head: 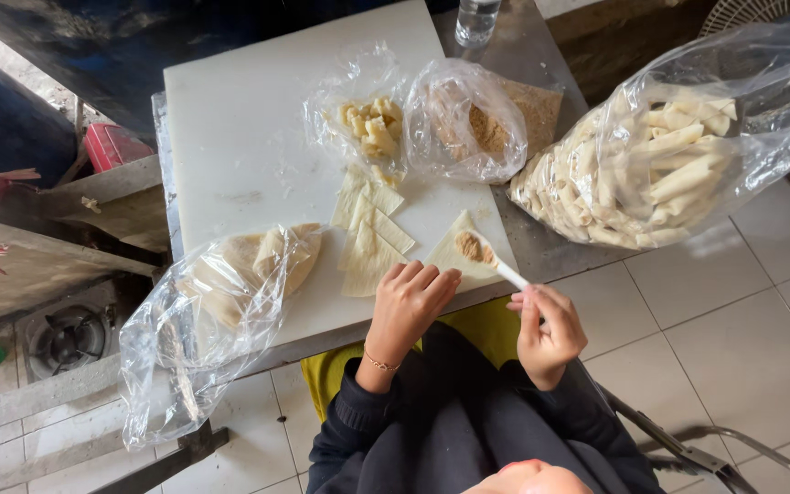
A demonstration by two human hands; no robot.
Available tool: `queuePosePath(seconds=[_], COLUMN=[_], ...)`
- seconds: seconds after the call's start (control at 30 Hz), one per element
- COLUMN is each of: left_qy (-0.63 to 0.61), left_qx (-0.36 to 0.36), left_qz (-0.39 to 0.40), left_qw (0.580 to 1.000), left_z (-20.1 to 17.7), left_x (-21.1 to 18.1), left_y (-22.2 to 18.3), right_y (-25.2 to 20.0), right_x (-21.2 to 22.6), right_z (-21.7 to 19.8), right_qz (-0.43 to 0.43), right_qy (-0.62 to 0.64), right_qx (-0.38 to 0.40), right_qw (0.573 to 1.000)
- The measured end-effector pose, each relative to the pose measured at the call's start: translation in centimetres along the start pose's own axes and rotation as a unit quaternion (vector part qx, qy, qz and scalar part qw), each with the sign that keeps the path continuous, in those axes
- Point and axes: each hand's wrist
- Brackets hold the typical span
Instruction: The person fills small pastry wrappers with a paste and a dry ingredient by hand, folding them into triangles and placing them into a plastic bag.
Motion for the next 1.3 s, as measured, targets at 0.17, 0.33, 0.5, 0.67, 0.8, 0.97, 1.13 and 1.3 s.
queuePosePath(seconds=[0.17, 0.33, 0.5, 0.67, 0.8, 0.97, 1.13, 1.3], left_qy=[-0.015, -0.013, -0.01, -0.016, -0.015, -0.024, -0.049, -0.032], left_qx=[-0.008, -0.004, 0.008, 0.014, 0.018, 0.018, 0.018, -0.001], left_qz=[0.003, -0.002, -0.006, -0.005, 0.0, 0.005, 0.005, 0.017], left_qw=[1.0, 1.0, 1.0, 1.0, 1.0, 1.0, 0.999, 0.999], left_z=[-0.1, -0.2, -0.1, -0.1, 0.1, 0.1, 0.1, -0.3], left_x=[0.0, -0.1, -0.1, 0.0, 0.1, 0.2, 0.2, -0.2], left_y=[0.2, 0.2, 0.1, 0.0, -0.1, -0.3, -0.1, 0.1], right_y=[-1.6, -1.2, -0.7, -0.6, -0.6, -0.3, 1.3, 5.1], right_x=[-1.7, -3.2, -3.4, -3.1, -2.9, -2.0, -1.2, -1.5], right_z=[-1.2, -1.8, -1.7, -1.6, -1.6, -1.1, 0.1, 2.5], right_qz=[-0.086, -0.169, -0.177, -0.163, -0.165, -0.049, 0.038, -0.024], right_qy=[-0.074, -0.121, -0.135, -0.133, -0.142, -0.039, 0.07, 0.0], right_qx=[0.049, 0.065, 0.042, 0.041, 0.035, 0.023, -0.052, -0.098], right_qw=[0.992, 0.976, 0.974, 0.977, 0.975, 0.998, 0.996, 0.995])
Point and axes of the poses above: each hand's wrist, its own y-axis towards the middle knuckle, its own z-axis out of the palm, x = y × z, and after that the axes turned 4 degrees about x, right-handed
